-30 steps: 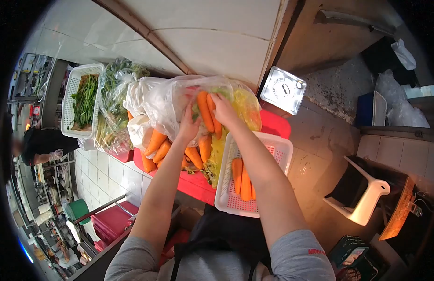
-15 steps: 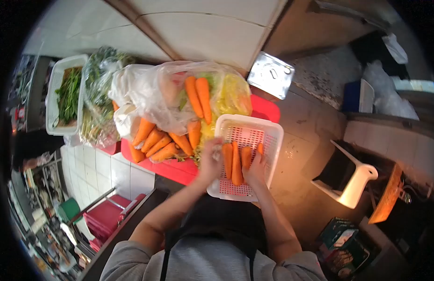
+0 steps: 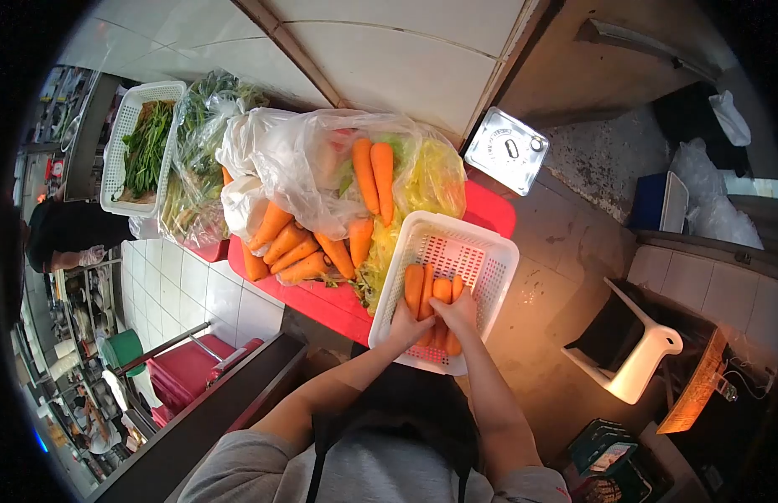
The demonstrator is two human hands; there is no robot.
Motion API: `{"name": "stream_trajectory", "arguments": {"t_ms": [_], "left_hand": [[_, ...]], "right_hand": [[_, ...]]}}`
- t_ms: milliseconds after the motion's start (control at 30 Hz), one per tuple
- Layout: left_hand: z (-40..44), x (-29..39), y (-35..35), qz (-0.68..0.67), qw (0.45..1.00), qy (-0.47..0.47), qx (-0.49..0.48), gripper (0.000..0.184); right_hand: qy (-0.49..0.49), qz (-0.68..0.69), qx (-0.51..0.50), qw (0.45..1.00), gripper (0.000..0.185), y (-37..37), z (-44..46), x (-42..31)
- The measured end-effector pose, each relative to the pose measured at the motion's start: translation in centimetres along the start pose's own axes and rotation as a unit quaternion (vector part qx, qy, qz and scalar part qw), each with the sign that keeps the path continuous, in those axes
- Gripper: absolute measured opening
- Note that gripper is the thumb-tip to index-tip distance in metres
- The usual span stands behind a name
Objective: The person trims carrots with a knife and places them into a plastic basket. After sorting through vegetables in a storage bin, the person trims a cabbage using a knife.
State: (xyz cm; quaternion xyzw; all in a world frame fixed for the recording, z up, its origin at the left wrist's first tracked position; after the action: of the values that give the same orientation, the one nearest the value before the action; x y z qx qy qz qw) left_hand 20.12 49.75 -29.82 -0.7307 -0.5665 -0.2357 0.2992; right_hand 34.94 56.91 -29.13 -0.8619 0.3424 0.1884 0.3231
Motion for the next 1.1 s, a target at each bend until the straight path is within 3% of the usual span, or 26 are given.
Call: {"name": "stream_trajectory", "arguments": {"t_ms": [33, 133, 233, 300, 367, 433, 500, 567, 633, 733, 867, 967, 1033, 1100], "left_hand": [[0.0, 0.3, -0.3, 0.034, 0.999, 0.01, 0.003, 0.075], [-0.3, 1.5, -0.2, 0.028, 0.998, 0.042, -0.047, 0.069], [-1.2, 1.0, 0.8, -0.16, 0.983, 0.047, -0.083, 0.067], [-1.9, 1.8, 0.1, -0.245, 0.955, 0.046, -0.162, 0.065], [-3.6, 4.9, -2.3, -0.32, 0.915, 0.091, -0.227, 0.067], [-5.2, 10.0, -7.0, -0.315, 0.914, 0.109, -0.234, 0.068], [-4.0, 13.8, -11.7, -0.293, 0.91, 0.218, -0.198, 0.075], [-1.6, 17.3, -16.3, -0.284, 0.903, 0.307, -0.101, 0.071], [2.5, 18.2, -20.0, -0.18, 0.918, 0.352, -0.026, 0.069], [6.4, 18.3, -23.2, -0.18, 0.933, 0.31, 0.025, 0.067], [12.3, 12.2, -24.1, -0.007, 0.958, 0.263, 0.114, 0.064], [13.0, 10.5, -22.7, 0.101, 0.959, 0.221, 0.143, 0.06], [11.4, 11.8, -22.5, 0.14, 0.961, 0.189, 0.145, 0.058], [11.5, 9.0, -21.1, 0.374, 0.85, 0.247, 0.278, 0.056]], "right_hand": [[-0.029, 0.039, -0.025, 0.999, 0.067, 0.3, 0.4, 0.1], [-0.085, 0.124, -0.092, 0.984, 0.058, 0.8, 0.7, 0.9], [-0.094, 0.18, -0.147, 0.968, 0.054, 0.8, 0.4, -0.4], [-0.102, 0.252, -0.198, 0.942, 0.052, -0.8, -1.6, -3.6], [-0.098, 0.354, -0.243, 0.898, 0.051, -2.3, -2.3, -6.4], [-0.112, 0.438, -0.282, 0.846, 0.054, -4.5, -3.8, -11.9], [-0.175, 0.462, -0.289, 0.82, 0.05, -6.1, -3.0, -17.7], [-0.24, 0.45, -0.265, 0.818, 0.045, -6.8, -0.2, -22.8], [-0.295, 0.43, -0.238, 0.819, 0.042, -6.9, 3.2, -27.2], [-0.298, 0.36, -0.2, 0.861, 0.042, -5.9, 10.4, -29.7], [-0.21, 0.099, -0.088, 0.969, 0.05, -4.1, 15.6, -28.4], [-0.113, -0.1, -0.027, 0.988, 0.068, -1.7, 18.5, -24.6], [-0.11, -0.036, -0.053, 0.992, 0.069, -1.2, 19.9, -23.3], [-0.114, 0.059, -0.073, 0.989, 0.067, -1.2, 20.2, -22.0]]}}
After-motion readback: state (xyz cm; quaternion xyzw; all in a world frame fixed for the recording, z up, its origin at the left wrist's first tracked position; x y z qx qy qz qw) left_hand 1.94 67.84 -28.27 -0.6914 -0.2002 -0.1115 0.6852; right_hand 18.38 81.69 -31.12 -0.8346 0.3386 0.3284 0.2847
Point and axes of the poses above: each hand's wrist, its own z-axis towards the middle knuckle, its own y-axis out of the palm, x = y × z, the point moved 7 cm from there along z, towards the middle knuckle, and after that the axes turned 13 degrees about -x, right-handed, at the moved point
